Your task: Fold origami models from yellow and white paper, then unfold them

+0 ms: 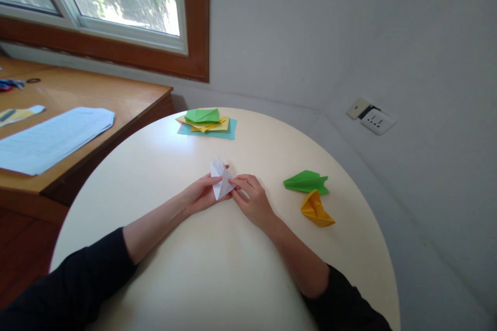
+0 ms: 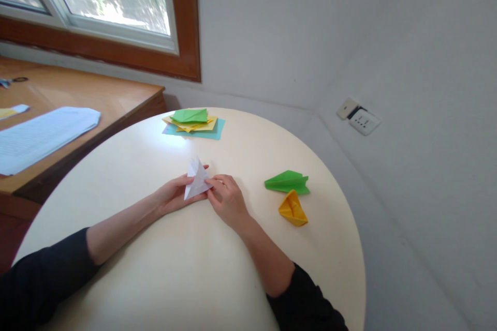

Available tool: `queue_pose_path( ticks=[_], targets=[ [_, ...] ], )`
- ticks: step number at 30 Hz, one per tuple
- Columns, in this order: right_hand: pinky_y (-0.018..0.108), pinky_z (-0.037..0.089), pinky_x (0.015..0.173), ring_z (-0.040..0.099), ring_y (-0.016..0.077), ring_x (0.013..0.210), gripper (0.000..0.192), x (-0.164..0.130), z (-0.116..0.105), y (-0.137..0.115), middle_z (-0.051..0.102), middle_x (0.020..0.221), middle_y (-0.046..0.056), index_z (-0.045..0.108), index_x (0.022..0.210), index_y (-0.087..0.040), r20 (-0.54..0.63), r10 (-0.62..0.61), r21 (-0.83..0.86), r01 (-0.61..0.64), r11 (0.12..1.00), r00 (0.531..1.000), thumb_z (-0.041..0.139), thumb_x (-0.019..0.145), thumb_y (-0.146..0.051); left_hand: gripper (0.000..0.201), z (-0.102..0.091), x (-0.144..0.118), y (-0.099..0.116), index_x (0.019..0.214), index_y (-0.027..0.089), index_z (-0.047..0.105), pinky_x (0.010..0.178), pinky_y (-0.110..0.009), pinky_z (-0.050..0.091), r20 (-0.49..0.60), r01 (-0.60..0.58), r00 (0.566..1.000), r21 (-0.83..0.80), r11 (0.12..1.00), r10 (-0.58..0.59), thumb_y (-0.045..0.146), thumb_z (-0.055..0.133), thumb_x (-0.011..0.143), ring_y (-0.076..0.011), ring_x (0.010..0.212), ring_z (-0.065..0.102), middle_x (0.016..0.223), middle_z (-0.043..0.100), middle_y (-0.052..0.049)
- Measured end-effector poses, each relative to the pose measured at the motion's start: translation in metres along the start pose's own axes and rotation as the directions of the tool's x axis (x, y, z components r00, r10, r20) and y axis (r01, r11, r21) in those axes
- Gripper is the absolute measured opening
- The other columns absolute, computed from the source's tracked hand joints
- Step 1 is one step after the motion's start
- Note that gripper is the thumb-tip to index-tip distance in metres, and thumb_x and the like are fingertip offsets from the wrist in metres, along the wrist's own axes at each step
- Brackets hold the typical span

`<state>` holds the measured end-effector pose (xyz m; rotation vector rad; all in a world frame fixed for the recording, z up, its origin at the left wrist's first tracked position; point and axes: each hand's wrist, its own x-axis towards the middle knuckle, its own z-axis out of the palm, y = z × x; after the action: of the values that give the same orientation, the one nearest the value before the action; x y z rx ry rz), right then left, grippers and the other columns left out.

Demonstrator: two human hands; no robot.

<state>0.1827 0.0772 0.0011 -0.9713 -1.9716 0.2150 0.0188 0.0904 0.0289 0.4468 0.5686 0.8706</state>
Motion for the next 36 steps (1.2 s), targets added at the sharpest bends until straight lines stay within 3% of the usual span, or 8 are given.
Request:
queue_pose_path(
  ticks=[11, 16, 21, 24, 31, 36],
  targets=[
    [0.036, 0.048, 0.080, 0.053, 0.0195, 0.091, 0.031, -0.001, 0.000, 0.000, 0.058, 0.096, 0.007, 0.058, 0.106, -0.024, 0.059, -0.044, -0.016, 0.045, 0.999, 0.997, 0.051, 0.078, -0.012, 0.053, 0.002, 0.000, -0.003, 0.123, 0.017, 0.045, 0.073, -0.030, 0.051, -0.047, -0.033, 0.998, 0.034, 0.999, 0.034, 0.001, 0.053, 0.072, -0.0148, 0.072, 0.063, 0.078, 0.064, -0.004],
    [0.036, 0.047, 0.081, 0.054, 0.0194, 0.091, 0.029, -0.001, 0.000, -0.002, 0.059, 0.096, 0.007, 0.059, 0.100, -0.022, 0.079, -0.029, 0.036, 0.026, 0.999, 0.996, 0.051, 0.075, -0.009, 0.053, 0.002, 0.002, -0.004, 0.119, 0.017, 0.048, 0.076, -0.030, 0.050, -0.046, -0.091, 0.994, 0.091, 0.992, 0.095, 0.003, 0.059, 0.070, -0.0150, 0.074, 0.062, 0.078, 0.064, -0.004],
    [0.034, 0.047, 0.080, 0.056, 0.0175, 0.088, 0.018, 0.003, -0.002, -0.009, 0.061, 0.089, 0.006, 0.062, 0.088, -0.021, 0.020, 0.080, 0.158, -0.082, 0.984, 0.997, 0.047, 0.081, -0.015, 0.047, 0.000, 0.006, -0.008, 0.111, 0.014, 0.053, 0.078, -0.029, 0.048, -0.056, -0.181, 0.980, 0.168, 0.969, 0.193, 0.006, 0.065, 0.067, -0.0160, 0.078, 0.062, 0.083, 0.065, -0.006],
    [0.030, 0.047, 0.071, 0.056, 0.0163, 0.079, 0.015, 0.005, -0.002, -0.014, 0.061, 0.080, 0.005, 0.062, 0.080, -0.020, 0.008, 0.178, 0.202, -0.176, 0.963, 0.984, 0.047, 0.082, -0.021, 0.046, -0.002, 0.008, -0.009, 0.106, 0.014, 0.053, 0.075, -0.028, 0.048, -0.090, -0.238, 0.961, 0.204, 0.950, 0.260, 0.009, 0.069, 0.064, -0.0162, 0.076, 0.062, 0.080, 0.065, -0.004],
    [0.024, 0.042, 0.056, 0.053, 0.0132, 0.063, 0.017, 0.007, 0.001, -0.022, 0.058, 0.070, 0.002, 0.060, 0.073, -0.017, 0.095, 0.401, 0.333, -0.409, 0.849, 0.911, 0.055, 0.077, -0.033, 0.054, -0.005, 0.010, -0.009, 0.105, 0.017, 0.050, 0.068, -0.027, 0.047, -0.186, -0.341, 0.896, 0.295, 0.892, 0.404, 0.018, 0.075, 0.057, -0.0144, 0.070, 0.060, 0.078, 0.064, 0.000],
    [0.023, 0.038, 0.052, 0.048, 0.0109, 0.053, 0.020, 0.004, 0.008, -0.026, 0.054, 0.057, -0.002, 0.056, 0.059, -0.017, 0.206, 0.469, 0.365, -0.512, 0.777, 0.859, 0.056, 0.074, -0.031, 0.049, -0.003, 0.009, -0.009, 0.098, 0.016, 0.051, 0.067, -0.025, 0.045, -0.217, -0.373, 0.866, 0.320, 0.871, 0.451, 0.021, 0.076, 0.056, -0.0138, 0.070, 0.059, 0.078, 0.063, 0.000]
  ],
)
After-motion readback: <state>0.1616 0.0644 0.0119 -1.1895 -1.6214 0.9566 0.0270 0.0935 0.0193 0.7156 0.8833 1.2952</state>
